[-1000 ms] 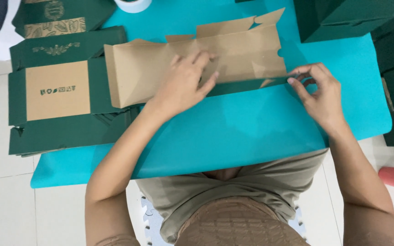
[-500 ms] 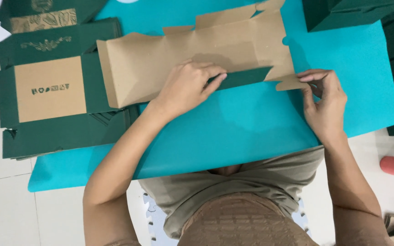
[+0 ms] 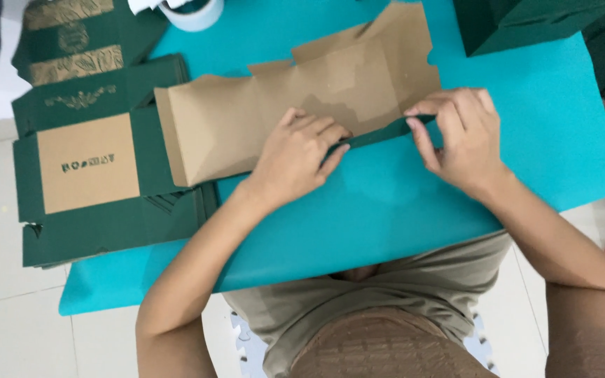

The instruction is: The person assembles a small cardboard box by hand on a teal table. They fold the pre-cut flaps and tuck the tabs into slots to form the box structure, then place a decorative lid on top.

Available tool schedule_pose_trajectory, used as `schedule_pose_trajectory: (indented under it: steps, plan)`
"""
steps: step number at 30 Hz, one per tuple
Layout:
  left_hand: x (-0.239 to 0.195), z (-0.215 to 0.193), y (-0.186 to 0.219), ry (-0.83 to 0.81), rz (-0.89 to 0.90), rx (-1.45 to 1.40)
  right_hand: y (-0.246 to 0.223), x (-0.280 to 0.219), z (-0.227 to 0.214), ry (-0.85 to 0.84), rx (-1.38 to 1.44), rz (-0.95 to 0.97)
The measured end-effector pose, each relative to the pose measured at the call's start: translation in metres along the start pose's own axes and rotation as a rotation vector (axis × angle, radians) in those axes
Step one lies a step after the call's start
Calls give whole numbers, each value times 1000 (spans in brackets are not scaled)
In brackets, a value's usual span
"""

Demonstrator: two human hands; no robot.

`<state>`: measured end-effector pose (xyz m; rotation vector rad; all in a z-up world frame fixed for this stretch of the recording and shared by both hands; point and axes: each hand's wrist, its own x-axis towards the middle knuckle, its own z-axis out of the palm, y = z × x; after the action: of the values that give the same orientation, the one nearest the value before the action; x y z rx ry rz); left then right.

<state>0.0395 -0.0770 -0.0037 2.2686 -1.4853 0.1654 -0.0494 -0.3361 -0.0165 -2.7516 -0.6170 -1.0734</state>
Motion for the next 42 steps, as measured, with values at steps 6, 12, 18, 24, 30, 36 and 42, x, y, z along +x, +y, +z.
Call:
schedule_pose_trajectory:
  steps: [6, 12, 18, 24, 30, 36, 42]
  plan:
    - [3, 2, 16, 17, -19, -126, 2, -8, 9, 100, 118, 57]
    - [0, 17, 9, 63, -9, -88, -3, -8, 5, 105, 159, 79]
    - [-1, 21, 8, 128, 25, -113, -3, -5, 9, 79, 277, 94]
    - [0, 16, 10, 152, 18, -126, -1, 3, 3, 78, 465, 153]
    - [3, 11, 12, 146, -13, -116, 3, 3, 3, 89, 501, 161]
    - [3, 14, 13, 136, -10, -105, 2, 1, 3, 96, 483, 125]
    - [3, 12, 15, 139, -17, -93, 2, 8, -1, 84, 509, 96]
